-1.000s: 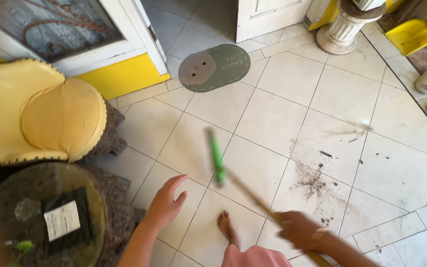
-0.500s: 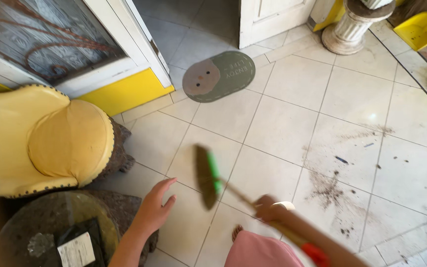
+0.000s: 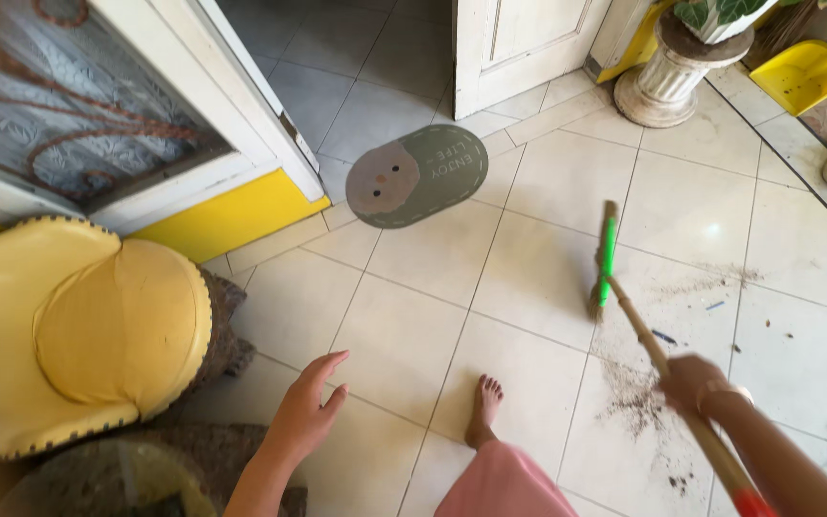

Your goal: The person sweeps debris across a tiled floor using a long-handled broom, moving through various areas of a room containing chairs and plants. They periodically use their hands to move footwear aside to clear the floor surface.

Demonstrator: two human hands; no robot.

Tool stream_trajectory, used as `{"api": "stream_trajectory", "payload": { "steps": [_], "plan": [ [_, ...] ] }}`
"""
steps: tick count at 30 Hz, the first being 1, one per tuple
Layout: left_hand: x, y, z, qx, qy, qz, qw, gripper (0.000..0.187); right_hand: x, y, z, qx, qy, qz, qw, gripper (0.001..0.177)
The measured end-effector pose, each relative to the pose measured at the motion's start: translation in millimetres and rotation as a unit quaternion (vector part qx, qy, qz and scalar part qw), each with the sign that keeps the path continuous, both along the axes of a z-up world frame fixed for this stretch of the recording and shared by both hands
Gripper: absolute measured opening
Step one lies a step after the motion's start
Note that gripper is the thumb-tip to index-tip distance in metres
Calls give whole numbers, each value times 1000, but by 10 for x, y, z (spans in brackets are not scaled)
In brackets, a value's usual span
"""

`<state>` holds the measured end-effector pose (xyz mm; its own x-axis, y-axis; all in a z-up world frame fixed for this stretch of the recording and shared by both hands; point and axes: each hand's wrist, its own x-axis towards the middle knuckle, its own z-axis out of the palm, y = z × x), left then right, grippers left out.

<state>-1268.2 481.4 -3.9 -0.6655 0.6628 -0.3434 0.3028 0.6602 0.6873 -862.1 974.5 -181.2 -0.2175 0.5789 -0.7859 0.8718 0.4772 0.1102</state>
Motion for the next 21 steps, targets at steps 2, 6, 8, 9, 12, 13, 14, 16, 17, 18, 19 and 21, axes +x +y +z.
{"api": "stream_trajectory", "payload": {
  "steps": [2,6,8,9,12,13,14,16,17,18,19,21],
  "plan": [
    [-160,181,17,-15,-25,-3,1000,51,-57,-265,235,-16,38,41,998,27],
    [-501,700,42,-13,-10,-38,999,50,-641,-755,796,-129,146,-224,955,60],
    [-648,1017,58,-1,-2,-44,999,51,-1088,-894,928,-199,155,-231,940,63],
    [-726,1187,72,9,7,-48,999,51,-1335,-923,927,-246,186,-248,918,64],
    [-900,1645,152,-1,-37,-47,998,49,-2082,-906,789,-303,212,-134,919,60],
    [-967,1777,168,-1,-35,-53,998,49,-2345,-906,704,-310,219,-127,917,59],
    [-1016,1879,179,18,-9,-68,997,49,-2590,-911,616,-317,224,-115,915,58],
    [-1109,2034,176,35,13,-88,995,49,-2980,-911,432,-319,227,-107,914,57],
    [-1166,2083,172,31,5,-88,996,49,-3085,-872,337,-315,224,-116,915,56],
    [-1220,2150,162,28,-2,-88,996,49,-3161,-753,239,-310,224,-125,916,55],
    [-1244,2200,145,27,-3,-90,996,49,-3180,-592,136,-302,220,-138,917,54],
    [-1343,2297,102,3,-5,-94,996,48,-3157,-89,-73,-266,226,-155,924,49]
  ]
}}
